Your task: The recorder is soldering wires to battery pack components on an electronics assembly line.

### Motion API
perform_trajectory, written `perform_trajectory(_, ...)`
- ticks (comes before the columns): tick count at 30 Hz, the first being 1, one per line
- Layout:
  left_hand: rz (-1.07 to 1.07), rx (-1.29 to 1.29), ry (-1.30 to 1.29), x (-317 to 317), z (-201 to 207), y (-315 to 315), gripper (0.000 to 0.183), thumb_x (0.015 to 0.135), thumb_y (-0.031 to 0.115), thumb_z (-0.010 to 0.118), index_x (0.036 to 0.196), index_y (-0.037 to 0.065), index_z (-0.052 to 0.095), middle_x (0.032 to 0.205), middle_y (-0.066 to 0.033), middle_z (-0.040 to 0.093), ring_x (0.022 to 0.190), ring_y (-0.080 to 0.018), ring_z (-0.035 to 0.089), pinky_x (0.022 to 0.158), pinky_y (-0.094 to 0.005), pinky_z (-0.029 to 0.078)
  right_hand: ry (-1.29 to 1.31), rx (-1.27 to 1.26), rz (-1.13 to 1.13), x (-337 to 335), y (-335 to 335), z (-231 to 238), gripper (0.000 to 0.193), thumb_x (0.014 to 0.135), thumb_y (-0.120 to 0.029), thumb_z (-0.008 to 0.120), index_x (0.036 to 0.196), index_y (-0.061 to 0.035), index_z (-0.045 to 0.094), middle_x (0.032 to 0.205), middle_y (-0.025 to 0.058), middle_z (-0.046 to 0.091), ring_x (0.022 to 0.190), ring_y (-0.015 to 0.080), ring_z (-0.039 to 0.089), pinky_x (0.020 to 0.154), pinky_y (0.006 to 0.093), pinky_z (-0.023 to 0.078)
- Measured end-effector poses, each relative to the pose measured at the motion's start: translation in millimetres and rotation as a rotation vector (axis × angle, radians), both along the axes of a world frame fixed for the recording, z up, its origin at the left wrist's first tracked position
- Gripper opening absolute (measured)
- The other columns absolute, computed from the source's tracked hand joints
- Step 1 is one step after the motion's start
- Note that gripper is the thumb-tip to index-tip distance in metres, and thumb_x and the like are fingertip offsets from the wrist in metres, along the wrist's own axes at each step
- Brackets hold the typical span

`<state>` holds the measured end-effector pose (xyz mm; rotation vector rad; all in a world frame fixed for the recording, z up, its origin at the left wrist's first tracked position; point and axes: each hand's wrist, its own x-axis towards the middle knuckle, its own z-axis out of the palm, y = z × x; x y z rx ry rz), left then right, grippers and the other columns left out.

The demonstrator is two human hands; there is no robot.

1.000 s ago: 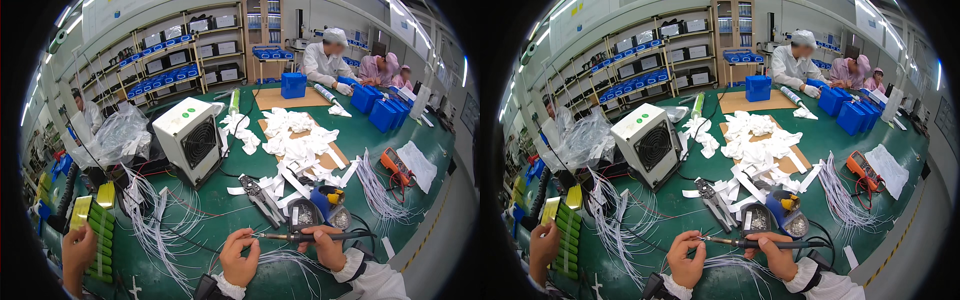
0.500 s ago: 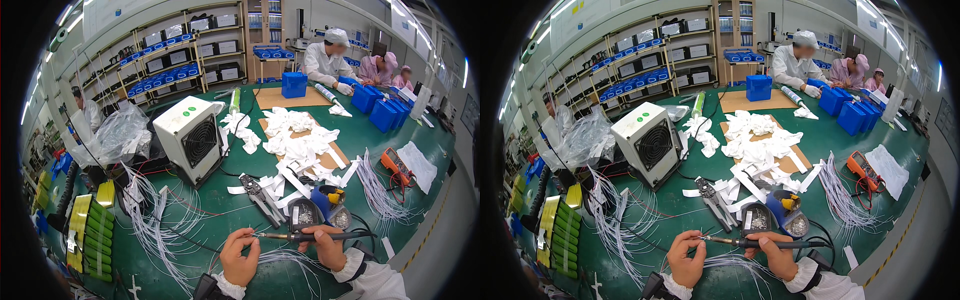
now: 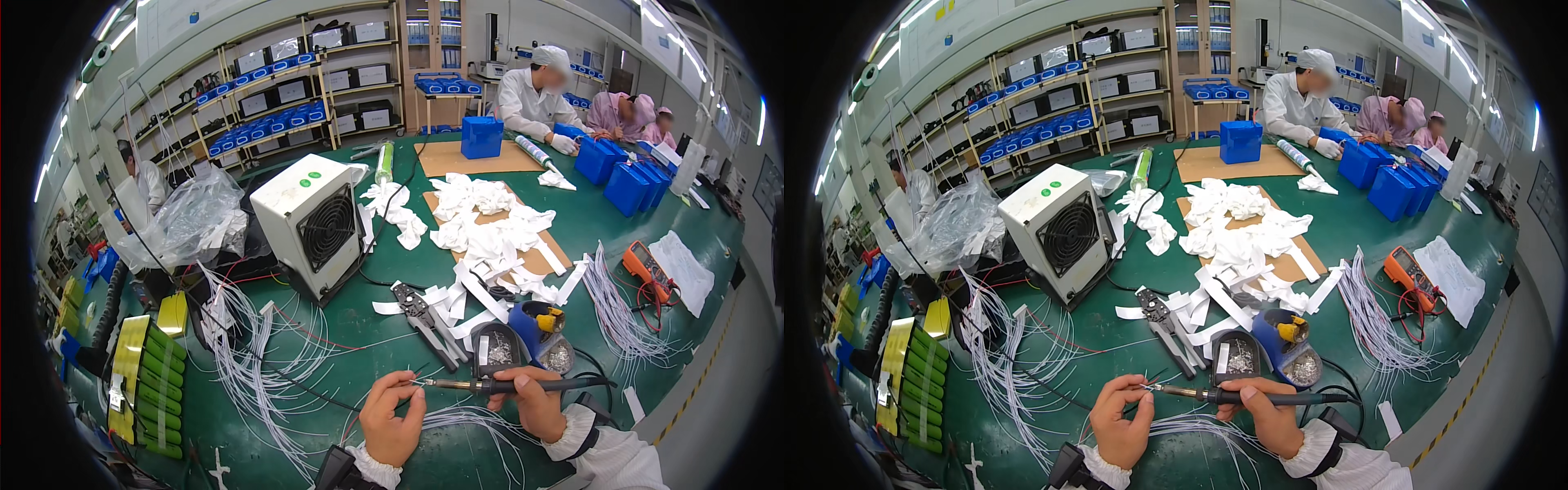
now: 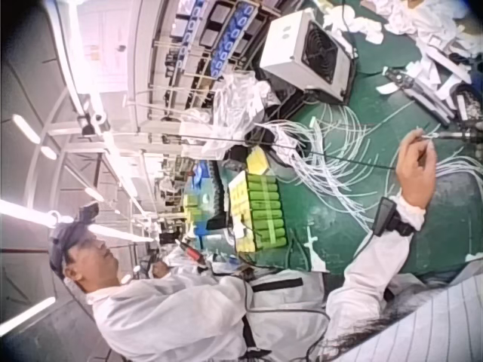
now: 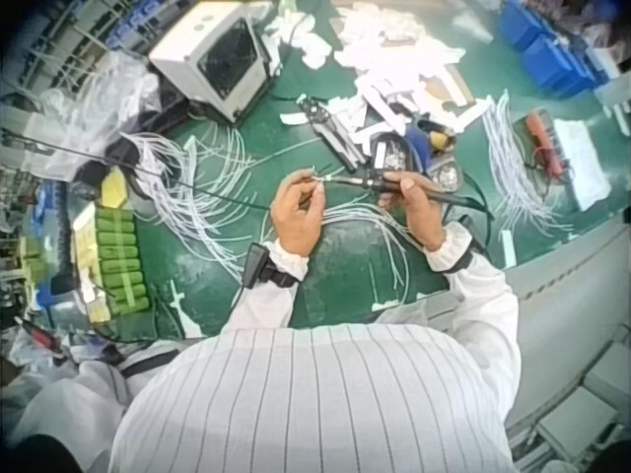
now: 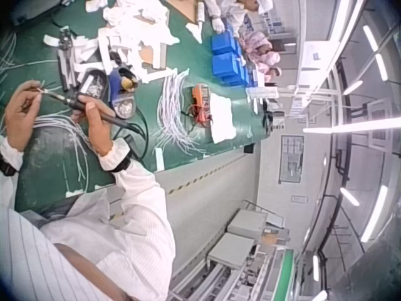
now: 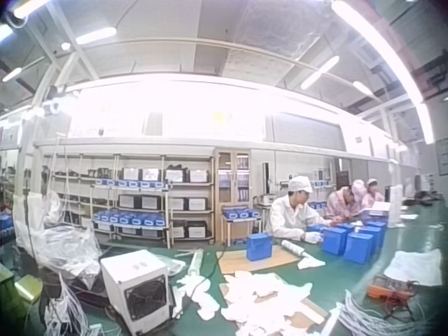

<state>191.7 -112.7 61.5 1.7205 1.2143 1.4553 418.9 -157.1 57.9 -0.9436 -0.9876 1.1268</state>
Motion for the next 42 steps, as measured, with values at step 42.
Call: perform_trajectory(42,-0.083,-0.053,0.136,2,6,-5,0.009,0.087,0.002,0.074,0.092,-0.003,0.068,0.124,-0.0212,0.068,0.099,-0.0311,0.071,0.084,-0.0369,0.056,-1.253,0.626,0.138,6,23,17,0.024,0.085,-0.008,0.063,0.109,-0.0104,0.065,0.095,0.0074,0.065,0.109,0.0295,0.060,0.098,0.0412,0.045)
